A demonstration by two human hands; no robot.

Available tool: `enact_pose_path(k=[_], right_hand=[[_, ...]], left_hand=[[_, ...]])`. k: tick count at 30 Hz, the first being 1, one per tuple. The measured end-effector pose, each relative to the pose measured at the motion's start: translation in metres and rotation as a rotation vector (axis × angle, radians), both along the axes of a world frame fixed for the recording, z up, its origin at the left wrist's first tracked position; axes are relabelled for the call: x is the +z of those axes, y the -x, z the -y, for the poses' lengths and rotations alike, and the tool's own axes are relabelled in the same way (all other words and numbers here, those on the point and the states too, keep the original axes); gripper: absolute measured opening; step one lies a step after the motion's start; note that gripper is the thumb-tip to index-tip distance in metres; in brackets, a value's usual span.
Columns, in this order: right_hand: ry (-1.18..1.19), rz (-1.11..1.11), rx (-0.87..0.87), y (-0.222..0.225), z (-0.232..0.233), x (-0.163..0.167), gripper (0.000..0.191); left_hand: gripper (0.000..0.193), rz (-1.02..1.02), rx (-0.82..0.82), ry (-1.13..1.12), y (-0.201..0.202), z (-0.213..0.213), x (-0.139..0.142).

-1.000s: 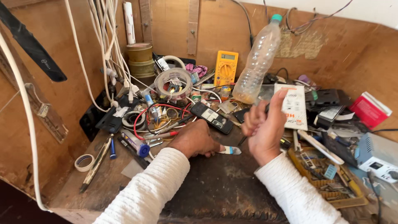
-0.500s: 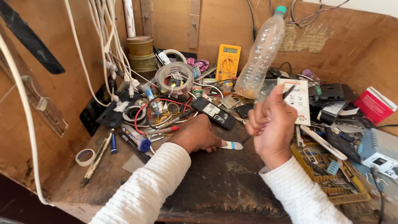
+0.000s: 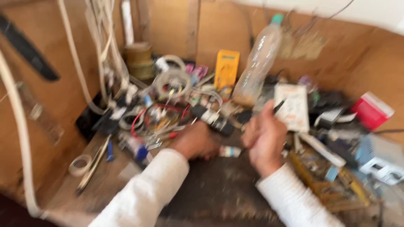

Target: The person works at a cluttered electronics repair bench. They handle a small black device and a marker-like object, then use a small blade to cut or trim a small component, repeatedly manipulating the parts by hand.

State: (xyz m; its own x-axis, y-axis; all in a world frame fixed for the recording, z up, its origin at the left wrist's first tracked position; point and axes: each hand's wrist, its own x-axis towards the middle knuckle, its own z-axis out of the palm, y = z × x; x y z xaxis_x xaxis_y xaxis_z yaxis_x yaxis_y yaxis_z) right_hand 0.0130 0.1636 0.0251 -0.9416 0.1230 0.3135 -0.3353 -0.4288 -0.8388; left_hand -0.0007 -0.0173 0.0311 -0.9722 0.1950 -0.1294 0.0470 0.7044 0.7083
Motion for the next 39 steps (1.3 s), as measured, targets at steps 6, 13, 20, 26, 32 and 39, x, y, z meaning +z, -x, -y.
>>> enact_pose_path(k=[6, 13, 20, 26, 32, 39], right_hand=[[0.03, -0.049, 0.045, -0.002, -0.003, 0.006, 0.061], [0.02, -0.11, 0.006, -0.005, 0.001, 0.013, 0.062], [0.018, 0.073, -0.087, 0.008, 0.004, -0.005, 0.062], [-0.071, 0.007, -0.094, 0.019, 0.006, -0.01, 0.064], [0.04, -0.132, 0.002, 0.019, 0.005, -0.006, 0.062], [-0.058, 0.048, -0.054, 0.023, 0.004, -0.009, 0.067]], left_hand=[[0.033, 0.107, -0.025, 0.07, -0.001, 0.003, -0.003], [0.037, 0.094, 0.004, 0.096, -0.005, 0.003, 0.005], [0.034, 0.046, 0.017, -0.04, 0.006, 0.002, -0.003], [0.027, 0.09, -0.006, 0.063, 0.001, 0.001, -0.001], [0.027, 0.14, 0.024, 0.056, 0.008, -0.002, 0.0], [0.031, 0.143, -0.001, -0.014, 0.016, -0.002, -0.011]])
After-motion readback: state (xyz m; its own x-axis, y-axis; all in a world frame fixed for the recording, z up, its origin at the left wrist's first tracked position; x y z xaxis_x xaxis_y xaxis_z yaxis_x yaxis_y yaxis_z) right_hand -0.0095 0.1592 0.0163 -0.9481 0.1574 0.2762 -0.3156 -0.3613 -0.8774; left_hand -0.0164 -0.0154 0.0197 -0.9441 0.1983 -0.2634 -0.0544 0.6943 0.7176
